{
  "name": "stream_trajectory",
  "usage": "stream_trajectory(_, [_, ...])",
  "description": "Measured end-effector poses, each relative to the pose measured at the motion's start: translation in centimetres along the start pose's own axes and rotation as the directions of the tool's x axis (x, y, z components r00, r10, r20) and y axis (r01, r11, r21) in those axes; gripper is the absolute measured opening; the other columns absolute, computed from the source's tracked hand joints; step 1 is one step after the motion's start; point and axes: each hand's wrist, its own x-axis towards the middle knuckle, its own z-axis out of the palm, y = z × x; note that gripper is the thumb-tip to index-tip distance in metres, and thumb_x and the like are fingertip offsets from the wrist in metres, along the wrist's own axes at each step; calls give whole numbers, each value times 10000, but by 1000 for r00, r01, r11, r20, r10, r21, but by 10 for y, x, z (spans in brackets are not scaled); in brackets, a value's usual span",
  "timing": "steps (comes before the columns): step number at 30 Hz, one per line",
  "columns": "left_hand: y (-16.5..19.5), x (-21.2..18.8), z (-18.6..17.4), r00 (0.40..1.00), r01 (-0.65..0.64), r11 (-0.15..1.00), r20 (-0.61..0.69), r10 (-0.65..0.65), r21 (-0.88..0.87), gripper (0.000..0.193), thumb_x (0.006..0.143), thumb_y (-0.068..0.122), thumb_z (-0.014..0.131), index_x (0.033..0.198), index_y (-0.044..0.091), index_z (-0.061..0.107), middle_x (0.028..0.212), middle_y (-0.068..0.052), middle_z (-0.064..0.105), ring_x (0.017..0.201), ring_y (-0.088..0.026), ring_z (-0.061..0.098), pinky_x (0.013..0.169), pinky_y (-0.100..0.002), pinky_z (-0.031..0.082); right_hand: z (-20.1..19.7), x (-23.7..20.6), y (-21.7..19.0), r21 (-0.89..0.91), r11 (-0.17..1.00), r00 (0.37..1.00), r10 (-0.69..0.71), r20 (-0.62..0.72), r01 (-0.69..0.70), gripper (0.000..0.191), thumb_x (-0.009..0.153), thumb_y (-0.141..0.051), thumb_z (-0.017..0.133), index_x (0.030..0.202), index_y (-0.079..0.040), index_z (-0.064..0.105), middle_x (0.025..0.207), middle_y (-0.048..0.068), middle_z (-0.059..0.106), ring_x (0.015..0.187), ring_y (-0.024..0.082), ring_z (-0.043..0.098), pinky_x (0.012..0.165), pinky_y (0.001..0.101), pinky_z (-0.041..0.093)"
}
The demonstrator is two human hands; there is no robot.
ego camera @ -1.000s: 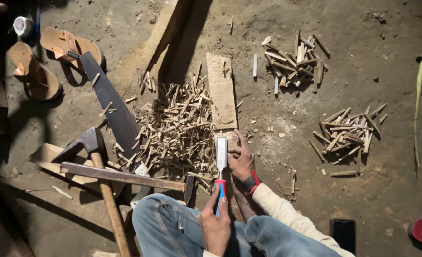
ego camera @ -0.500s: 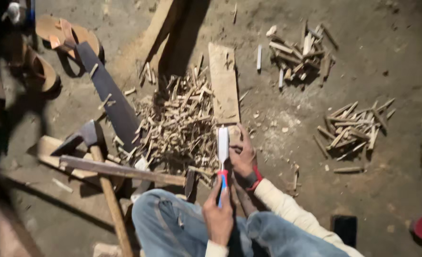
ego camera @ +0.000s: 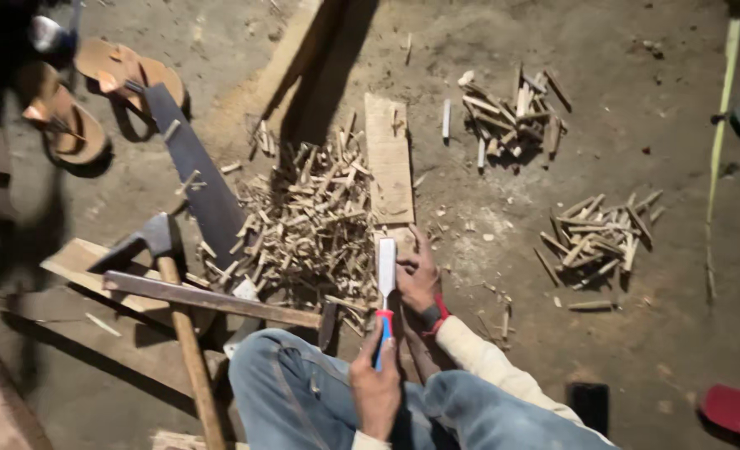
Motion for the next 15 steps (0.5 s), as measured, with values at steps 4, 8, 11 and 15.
stream_trajectory(4, [-1,20,8,998,53,993,14,-55,106,359,958,151,653,1298,40,690,1123,-193,782,989,-216,765,885,-331,556,0,0,2,-119,992,999,-39,-34,35,774,831,-15,691,1533,-198,420,915,77,789,823,135,757,746,288,609])
stream_trajectory(8, [3,9,-12,981,193,959,72,-182,-208,431,980,114,652,1409,84,672,910,-140,704,682,-153,586,580,-301,445,-7,-6,6,-46,986,987,-158,14,158,644,837,26,634,1450,-142,534,1100,91,736,874,161,744,723,294,596])
stream_trajectory(11, [9,-8,-41,969,244,923,45,-242,-299,457,963,108,631,1420,118,647,800,-57,686,520,-77,519,425,-241,415,-10,-7,4,-64,916,918,-395,30,396,406,880,1,678,1274,-95,693,1122,121,756,938,186,748,800,300,586])
stream_trajectory(15, [7,-15,-52,983,167,955,-34,-181,-243,466,948,83,593,1412,123,598,859,-4,743,547,-49,592,433,-223,464,-6,-11,-2,-161,879,878,-467,-106,448,218,905,-93,734,1115,-54,782,1068,120,790,923,159,772,823,273,607])
